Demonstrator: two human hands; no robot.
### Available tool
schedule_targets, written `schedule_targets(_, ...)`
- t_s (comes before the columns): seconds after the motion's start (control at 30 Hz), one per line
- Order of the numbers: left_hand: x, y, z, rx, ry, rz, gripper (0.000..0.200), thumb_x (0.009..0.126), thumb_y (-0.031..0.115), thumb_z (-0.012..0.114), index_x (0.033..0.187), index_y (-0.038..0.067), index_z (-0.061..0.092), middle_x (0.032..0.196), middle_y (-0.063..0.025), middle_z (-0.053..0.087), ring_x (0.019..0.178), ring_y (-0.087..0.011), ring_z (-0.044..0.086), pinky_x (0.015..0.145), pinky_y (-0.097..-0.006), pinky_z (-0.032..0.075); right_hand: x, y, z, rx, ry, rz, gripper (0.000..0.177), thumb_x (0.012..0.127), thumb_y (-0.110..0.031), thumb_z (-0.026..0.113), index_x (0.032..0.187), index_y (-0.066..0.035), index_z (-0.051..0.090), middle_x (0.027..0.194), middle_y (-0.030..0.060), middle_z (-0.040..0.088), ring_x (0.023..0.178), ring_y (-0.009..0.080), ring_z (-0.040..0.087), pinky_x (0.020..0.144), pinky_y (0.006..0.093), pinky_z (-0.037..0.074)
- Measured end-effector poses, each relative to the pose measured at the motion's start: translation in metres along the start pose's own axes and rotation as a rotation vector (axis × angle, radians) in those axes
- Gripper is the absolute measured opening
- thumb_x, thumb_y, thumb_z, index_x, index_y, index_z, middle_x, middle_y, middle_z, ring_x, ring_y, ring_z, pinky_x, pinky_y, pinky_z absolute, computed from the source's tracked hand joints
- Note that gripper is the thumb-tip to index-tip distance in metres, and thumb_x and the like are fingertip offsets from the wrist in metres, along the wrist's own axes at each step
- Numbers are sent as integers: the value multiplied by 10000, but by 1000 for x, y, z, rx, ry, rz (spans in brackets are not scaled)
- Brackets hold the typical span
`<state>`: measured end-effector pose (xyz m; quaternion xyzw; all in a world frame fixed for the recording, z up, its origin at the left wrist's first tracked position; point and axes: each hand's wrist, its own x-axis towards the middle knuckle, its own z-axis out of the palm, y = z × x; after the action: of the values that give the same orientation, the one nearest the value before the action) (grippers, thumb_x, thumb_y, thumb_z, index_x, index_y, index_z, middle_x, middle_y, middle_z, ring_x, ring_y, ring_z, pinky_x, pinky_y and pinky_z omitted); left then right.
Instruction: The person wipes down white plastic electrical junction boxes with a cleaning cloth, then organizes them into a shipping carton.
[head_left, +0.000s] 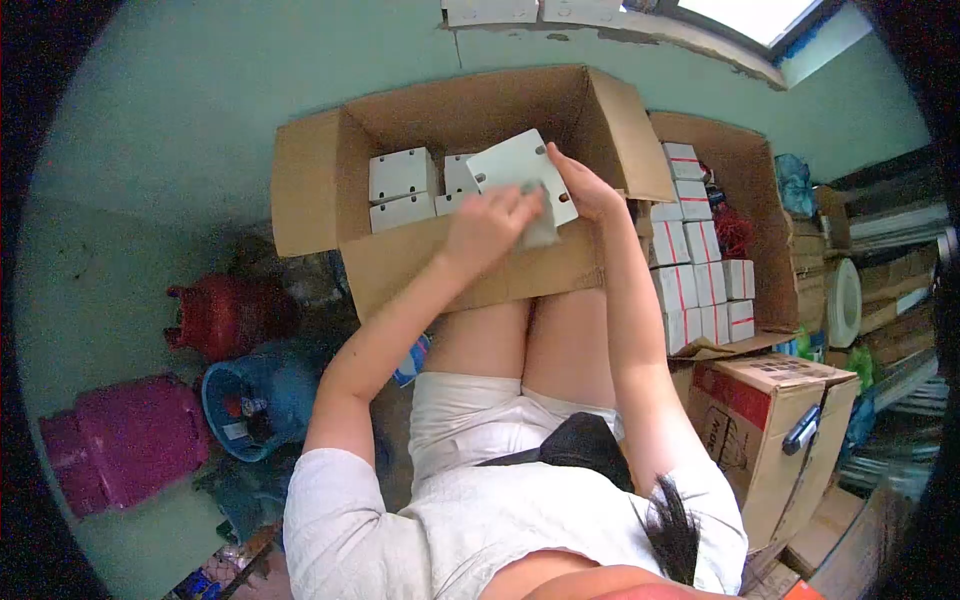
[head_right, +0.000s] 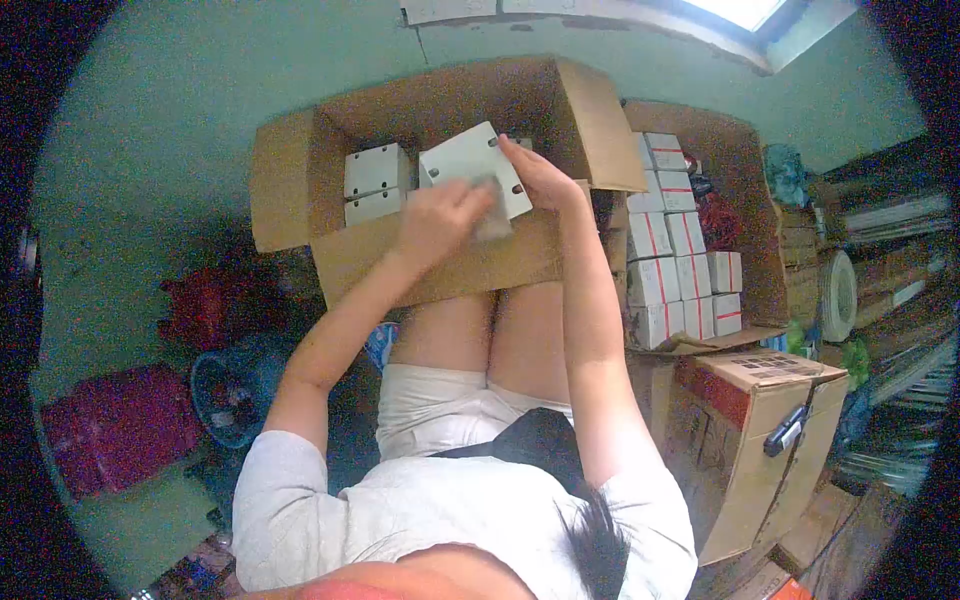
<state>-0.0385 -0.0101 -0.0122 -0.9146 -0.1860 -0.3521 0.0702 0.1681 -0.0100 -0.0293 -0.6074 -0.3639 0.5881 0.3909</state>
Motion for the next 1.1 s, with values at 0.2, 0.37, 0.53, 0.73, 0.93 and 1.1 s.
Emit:
schedule_targets(0.2, 16, -14, 8, 172, -82, -220, 243, 866, 243, 603, 1086, 150, 650, 766, -30, 577, 641, -203, 639, 512, -332, 520, 17, 12, -9, 248, -232, 87, 623, 968, -534, 434, 1288, -7, 526, 1197, 86, 610, 986, 152, 571, 858, 308, 475)
schedule_targets(0.37, 5, 9, 5, 23, -148, 64, 201, 861, 244, 612, 1040, 178, 672, 750, -12, 577, 634, -193, 632, 515, -332, 522, 12, 14, -4, 283, -158, -37, 624, 962, -525, 459, 1289, 2, 528, 1179, 93, 617, 1008, 152, 566, 883, 309, 464)
schedule_targets(0.53, 37, -31, 21, 287, -70, -254, 214, 862, 252, 611, 1057, 175, 654, 760, -28, 587, 613, -199, 641, 486, -337, 518, 12, 10, -3, 347, -214, 25, 622, 956, -525, 476, 1291, -1, 507, 1126, 79, 632, 937, 143, 601, 801, 309, 507)
schedule_targets(0.73, 19, 13, 19, 135, -132, -1, 173, 880, 274, 594, 1012, 171, 637, 726, -25, 556, 585, -211, 632, 468, -354, 510, 8, 12, -6, 325, -171, 14, 565, 954, -503, 494, 1258, -29, 528, 1075, 53, 631, 881, 117, 606, 736, 292, 530)
schedule_targets(0.93, 49, -25, 22, 213, -116, -160, 211, 887, 258, 585, 1065, 169, 657, 761, -35, 584, 575, -214, 627, 465, -356, 510, 30, 29, -11, 344, -198, -95, 528, 977, -454, 475, 1320, -53, 492, 1180, 62, 609, 946, 147, 598, 809, 304, 504)
schedule_targets(1.1, 29, 17, 18, 148, -165, -102, 206, 878, 229, 584, 1042, 133, 664, 762, -37, 585, 597, -206, 640, 472, -355, 517, -11, -2, 0, 115, 57, 111, 496, 973, -460, 480, 1284, -76, 523, 1107, 53, 641, 931, 142, 601, 803, 317, 509)
